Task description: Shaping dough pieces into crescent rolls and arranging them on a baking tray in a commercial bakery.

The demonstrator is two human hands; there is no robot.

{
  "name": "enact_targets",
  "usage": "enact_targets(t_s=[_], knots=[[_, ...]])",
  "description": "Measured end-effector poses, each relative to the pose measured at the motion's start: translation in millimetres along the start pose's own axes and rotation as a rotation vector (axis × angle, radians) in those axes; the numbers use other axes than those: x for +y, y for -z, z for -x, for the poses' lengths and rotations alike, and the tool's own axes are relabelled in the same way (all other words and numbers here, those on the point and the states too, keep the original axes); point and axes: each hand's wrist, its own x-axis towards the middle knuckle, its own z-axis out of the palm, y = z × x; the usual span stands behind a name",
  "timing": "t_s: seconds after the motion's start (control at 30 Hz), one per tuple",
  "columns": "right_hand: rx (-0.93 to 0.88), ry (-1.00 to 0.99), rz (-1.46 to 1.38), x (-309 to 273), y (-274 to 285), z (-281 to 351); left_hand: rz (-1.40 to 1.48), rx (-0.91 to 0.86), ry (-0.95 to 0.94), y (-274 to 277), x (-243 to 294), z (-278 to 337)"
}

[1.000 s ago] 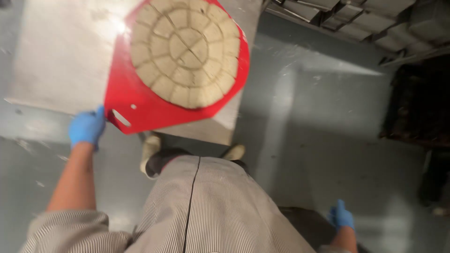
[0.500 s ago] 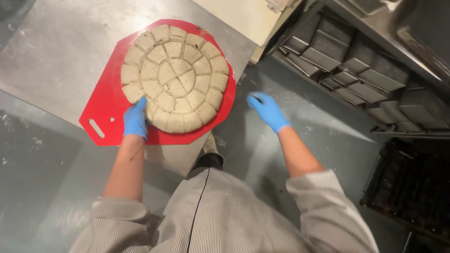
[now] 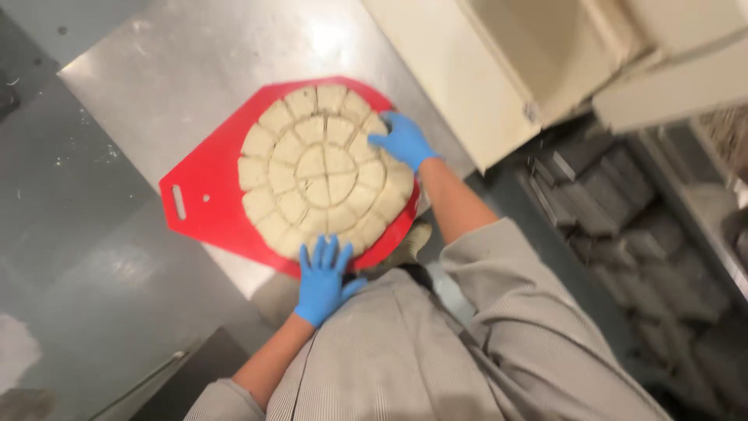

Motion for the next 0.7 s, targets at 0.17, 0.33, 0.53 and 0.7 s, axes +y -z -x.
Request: enact_targets(t_s=[0.17,0.33,0.53,0.7], knots=[[-0.33,-0.155,-0.122,-2.4,-6.5,19.7,-0.123,-0.096,-0.096,-13.7,37.4,-10.9],[-0.228,0.092,0.009,-28.4,4.7,-14.4,-0.151,-0.059,-0.057,-2.8,42.0,-52.3],[-0.339,-0.233,-0.699,-24.2,37.9,-58.9,-0.246,0.1,-0.02,-34.5,23.9,-88.0],[-0.308,-0.329,-0.803,-61.0,102.4,-81.7,-0.323,0.204,0.02,-30.3,8.9,-129.7]])
